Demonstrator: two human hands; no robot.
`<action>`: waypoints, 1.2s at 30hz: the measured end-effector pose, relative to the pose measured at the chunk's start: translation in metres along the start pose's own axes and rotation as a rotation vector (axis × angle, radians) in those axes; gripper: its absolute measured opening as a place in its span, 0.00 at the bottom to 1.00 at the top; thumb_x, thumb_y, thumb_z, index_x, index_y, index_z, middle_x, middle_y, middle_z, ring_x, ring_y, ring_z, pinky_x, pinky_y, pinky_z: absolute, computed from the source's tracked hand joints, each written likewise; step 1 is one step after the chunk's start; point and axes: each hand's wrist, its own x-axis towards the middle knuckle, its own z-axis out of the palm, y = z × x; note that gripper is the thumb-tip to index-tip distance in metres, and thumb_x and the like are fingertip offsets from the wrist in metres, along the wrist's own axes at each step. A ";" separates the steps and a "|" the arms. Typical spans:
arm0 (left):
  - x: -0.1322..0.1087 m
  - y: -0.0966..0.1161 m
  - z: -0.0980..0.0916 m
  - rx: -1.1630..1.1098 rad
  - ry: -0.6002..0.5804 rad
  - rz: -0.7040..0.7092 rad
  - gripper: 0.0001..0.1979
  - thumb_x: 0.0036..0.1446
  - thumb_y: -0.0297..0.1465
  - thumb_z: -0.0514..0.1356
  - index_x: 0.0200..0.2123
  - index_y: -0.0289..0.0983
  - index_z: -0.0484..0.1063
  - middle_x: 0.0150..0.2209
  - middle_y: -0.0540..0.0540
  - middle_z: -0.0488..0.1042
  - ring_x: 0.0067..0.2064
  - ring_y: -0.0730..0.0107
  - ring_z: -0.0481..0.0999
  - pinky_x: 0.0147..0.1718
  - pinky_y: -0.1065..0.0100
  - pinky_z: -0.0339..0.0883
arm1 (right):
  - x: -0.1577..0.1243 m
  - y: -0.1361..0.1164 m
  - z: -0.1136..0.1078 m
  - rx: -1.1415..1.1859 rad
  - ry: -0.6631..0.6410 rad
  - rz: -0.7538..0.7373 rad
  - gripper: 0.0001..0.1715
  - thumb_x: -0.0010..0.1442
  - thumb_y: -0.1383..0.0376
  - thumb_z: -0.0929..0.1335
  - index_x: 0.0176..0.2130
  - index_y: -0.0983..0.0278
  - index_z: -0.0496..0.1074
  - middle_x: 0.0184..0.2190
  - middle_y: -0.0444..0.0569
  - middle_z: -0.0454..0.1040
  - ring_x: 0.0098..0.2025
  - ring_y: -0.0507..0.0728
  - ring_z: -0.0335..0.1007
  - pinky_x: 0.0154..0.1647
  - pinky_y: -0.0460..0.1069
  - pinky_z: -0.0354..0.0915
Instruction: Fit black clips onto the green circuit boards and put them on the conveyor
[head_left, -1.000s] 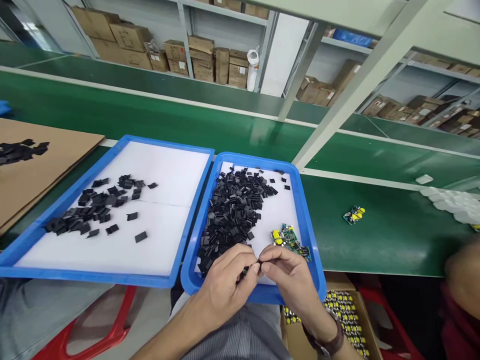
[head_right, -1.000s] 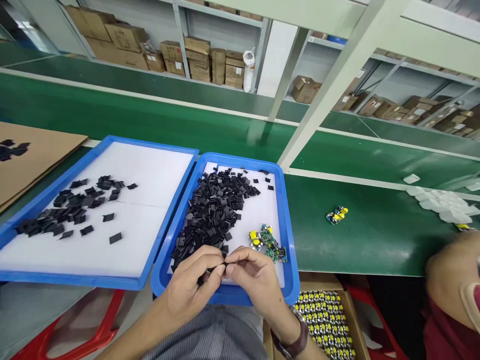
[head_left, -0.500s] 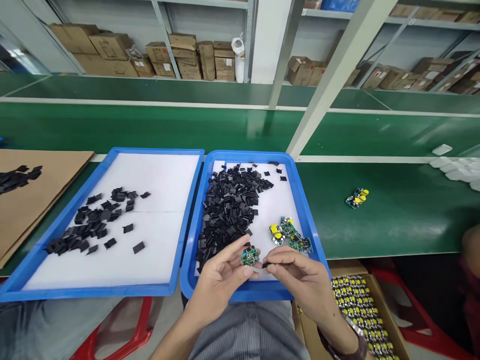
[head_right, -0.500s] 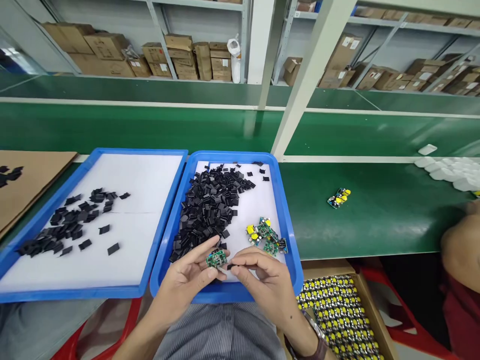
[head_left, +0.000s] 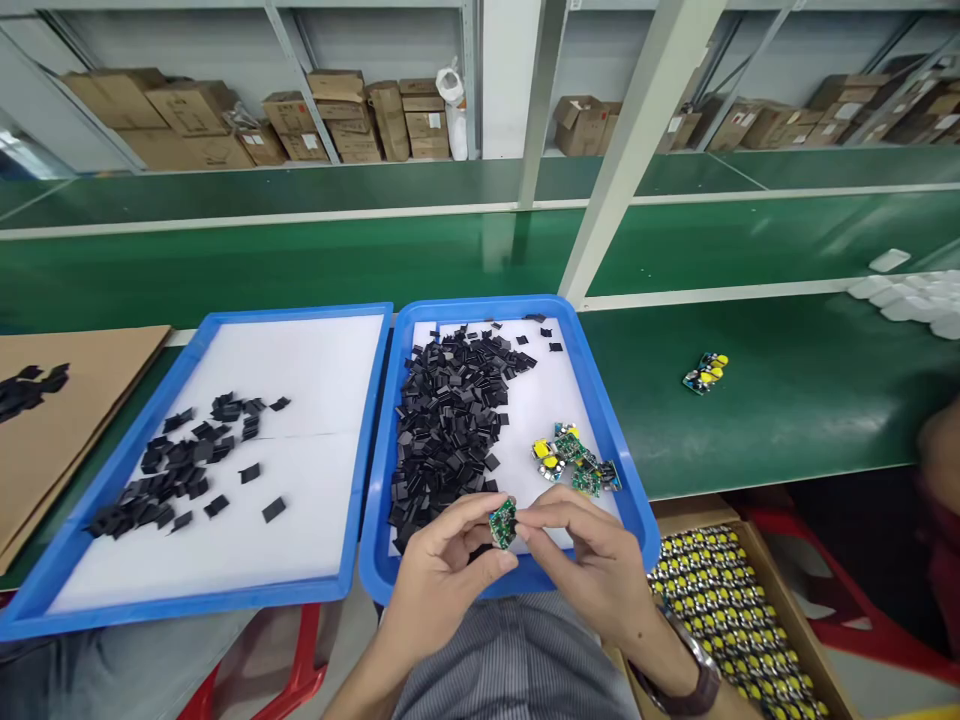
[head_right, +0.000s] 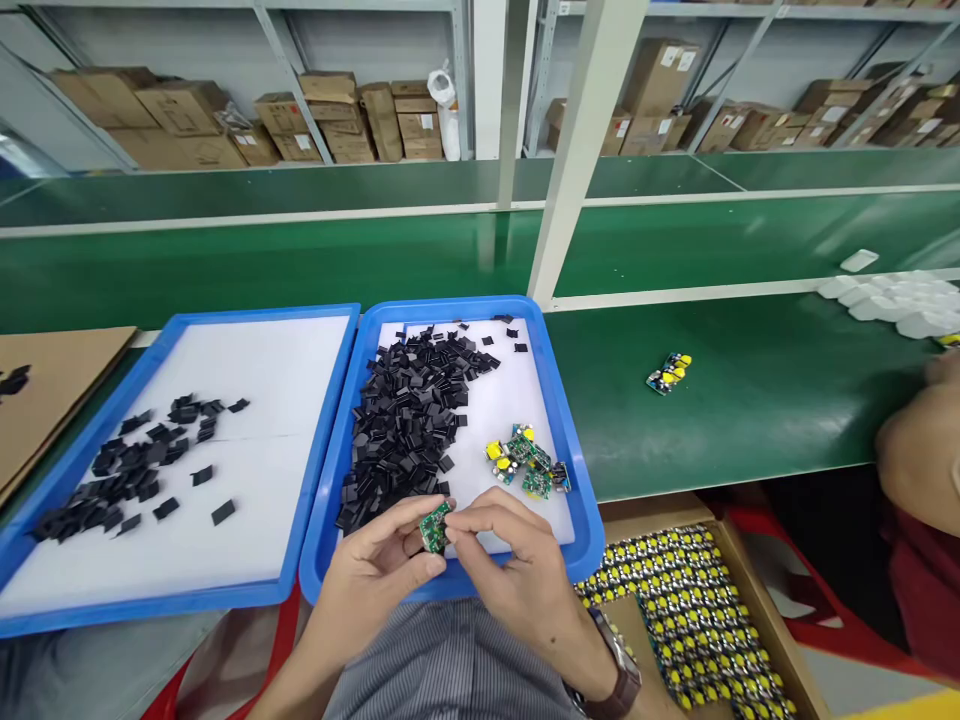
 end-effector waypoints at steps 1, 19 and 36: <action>0.000 -0.001 0.000 0.032 0.001 0.022 0.21 0.57 0.27 0.73 0.54 0.49 0.81 0.57 0.45 0.78 0.53 0.63 0.82 0.53 0.67 0.78 | 0.000 -0.001 -0.001 -0.012 -0.024 0.006 0.15 0.66 0.73 0.72 0.47 0.55 0.81 0.34 0.44 0.78 0.36 0.53 0.73 0.37 0.49 0.69; -0.003 -0.002 -0.002 0.616 -0.074 0.261 0.23 0.63 0.30 0.68 0.60 0.50 0.76 0.57 0.44 0.77 0.57 0.58 0.79 0.58 0.57 0.75 | 0.000 -0.005 -0.011 -0.072 -0.140 0.085 0.07 0.66 0.69 0.71 0.39 0.60 0.81 0.30 0.44 0.76 0.32 0.53 0.72 0.34 0.48 0.68; -0.004 -0.012 0.015 0.795 0.174 0.568 0.24 0.62 0.19 0.63 0.59 0.42 0.72 0.51 0.44 0.79 0.53 0.61 0.79 0.54 0.61 0.75 | -0.010 0.010 -0.001 0.364 -0.013 0.298 0.15 0.63 0.63 0.76 0.50 0.54 0.83 0.46 0.50 0.79 0.46 0.57 0.79 0.47 0.53 0.79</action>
